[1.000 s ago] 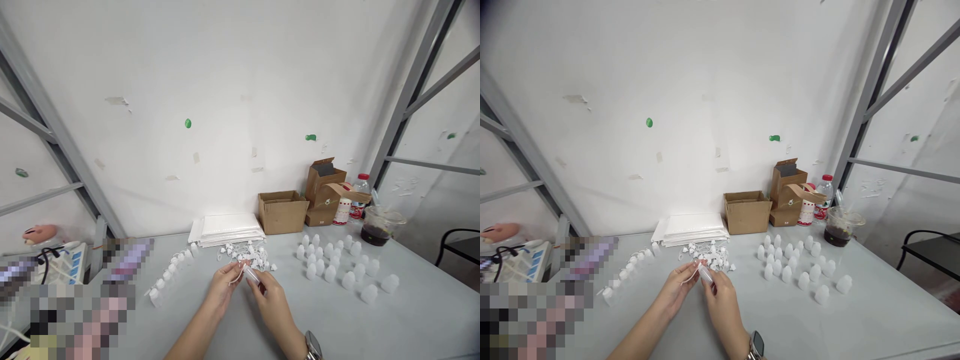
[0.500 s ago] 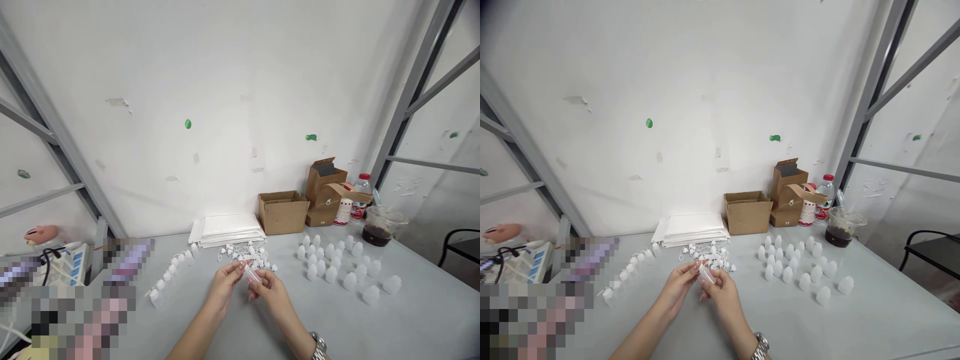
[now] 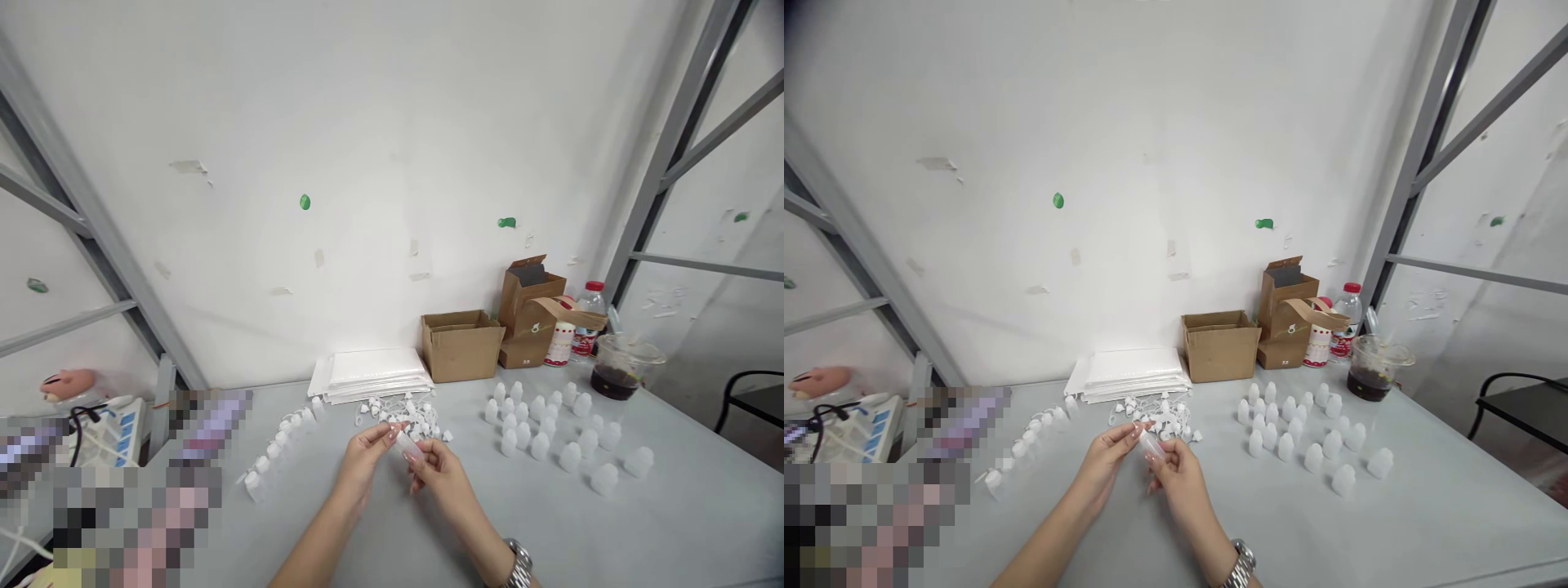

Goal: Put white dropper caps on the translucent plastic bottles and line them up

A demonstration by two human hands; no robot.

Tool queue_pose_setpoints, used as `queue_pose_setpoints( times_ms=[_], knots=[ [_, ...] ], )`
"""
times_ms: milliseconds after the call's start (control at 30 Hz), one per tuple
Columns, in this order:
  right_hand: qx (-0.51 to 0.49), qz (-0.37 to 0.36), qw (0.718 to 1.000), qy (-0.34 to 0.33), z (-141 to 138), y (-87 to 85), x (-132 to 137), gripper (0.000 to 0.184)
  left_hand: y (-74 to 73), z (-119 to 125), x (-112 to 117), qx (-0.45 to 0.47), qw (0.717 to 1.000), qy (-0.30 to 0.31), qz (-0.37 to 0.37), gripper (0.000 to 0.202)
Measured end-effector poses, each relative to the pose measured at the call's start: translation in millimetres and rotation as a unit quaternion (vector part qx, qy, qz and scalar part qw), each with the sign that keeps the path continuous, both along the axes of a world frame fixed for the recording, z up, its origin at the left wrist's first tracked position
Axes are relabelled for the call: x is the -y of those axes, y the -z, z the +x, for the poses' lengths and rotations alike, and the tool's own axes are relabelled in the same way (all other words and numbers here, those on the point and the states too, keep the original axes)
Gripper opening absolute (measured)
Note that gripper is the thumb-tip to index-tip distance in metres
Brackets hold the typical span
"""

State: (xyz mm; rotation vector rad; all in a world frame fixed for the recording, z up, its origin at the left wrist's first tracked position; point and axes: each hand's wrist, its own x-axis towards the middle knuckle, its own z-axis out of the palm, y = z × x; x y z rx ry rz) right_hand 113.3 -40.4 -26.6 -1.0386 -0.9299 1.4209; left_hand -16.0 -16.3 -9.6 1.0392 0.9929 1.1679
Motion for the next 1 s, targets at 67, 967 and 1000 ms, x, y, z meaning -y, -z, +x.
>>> queue_pose_setpoints(
  times_ms=[67,967,1000],
  knots=[
    [-0.015,-0.002,0.999,-0.036,2,-1.9,3,0.045,-2.8,-1,0,-0.008,1.0,0.015,0.009,0.028],
    [0.249,0.076,0.956,0.136,8,3.1,7,0.028,-22.2,-6,9,-0.302,0.936,0.064,0.169,0.026],
    [0.259,0.078,0.953,0.137,8,2.6,7,0.027,-23.2,-6,10,-0.301,0.935,0.073,0.175,0.027]
  ],
)
